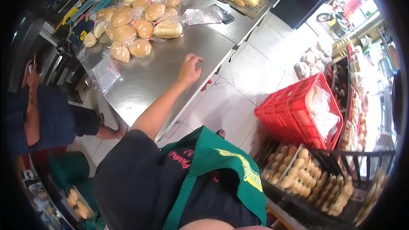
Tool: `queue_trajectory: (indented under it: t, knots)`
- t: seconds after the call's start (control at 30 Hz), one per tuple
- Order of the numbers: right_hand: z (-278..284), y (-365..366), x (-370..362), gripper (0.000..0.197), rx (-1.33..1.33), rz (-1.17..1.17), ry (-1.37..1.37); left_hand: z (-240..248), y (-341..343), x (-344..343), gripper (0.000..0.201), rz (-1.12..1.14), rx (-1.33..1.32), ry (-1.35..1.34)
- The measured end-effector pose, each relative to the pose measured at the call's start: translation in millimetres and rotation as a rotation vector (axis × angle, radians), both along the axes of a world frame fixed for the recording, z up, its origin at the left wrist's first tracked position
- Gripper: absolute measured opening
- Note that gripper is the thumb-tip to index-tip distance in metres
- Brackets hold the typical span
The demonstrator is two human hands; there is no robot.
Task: The person packs small bread rolls into plastic bags, ties the bags, and places them on trays. They also arrange packaged bread on a display counter. The task involves repetitive handling of bread and plastic bags.
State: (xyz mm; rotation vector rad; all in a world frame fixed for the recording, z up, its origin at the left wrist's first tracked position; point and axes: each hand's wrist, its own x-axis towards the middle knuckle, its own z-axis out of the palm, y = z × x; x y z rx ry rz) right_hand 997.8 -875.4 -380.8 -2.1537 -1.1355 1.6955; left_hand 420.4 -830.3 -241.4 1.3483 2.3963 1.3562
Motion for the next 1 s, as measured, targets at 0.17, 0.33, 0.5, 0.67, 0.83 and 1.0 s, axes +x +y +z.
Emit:
queue_trajectory:
  t: [0.17,0.33,0.5,0.67,0.83,1.0]
  knots:
    - [7.7,161.8,-28.6,0.023,0.138,0.34,0.024,30.2,101.4,-34.9,0.035,-0.005,-0.035,0.23]
    - [37.7,347.3,-141.9,0.018,0.005,0.189,0.341,54.6,183.1,-87.4,0.029,0.085,-0.108,0.077]
    - [51.0,491.0,-251.8,0.027,0.115,0.387,0.395,35.1,269.7,-180.4,0.025,0.268,-0.053,0.226]
    - [57.5,607.8,-304.1,0.029,0.077,0.732,0.259,11.2,369.8,-278.9,0.028,0.446,-0.02,0.143]
    - [85.2,697.6,-350.0,0.03,0.164,0.57,0.072,3.8,418.6,-383.2,0.032,0.587,-0.192,0.078]
    - [129.6,753.0,-455.6,0.048,1.09,0.861,-0.118,-55.9,411.6,-436.6,0.021,0.973,-0.337,0.301]
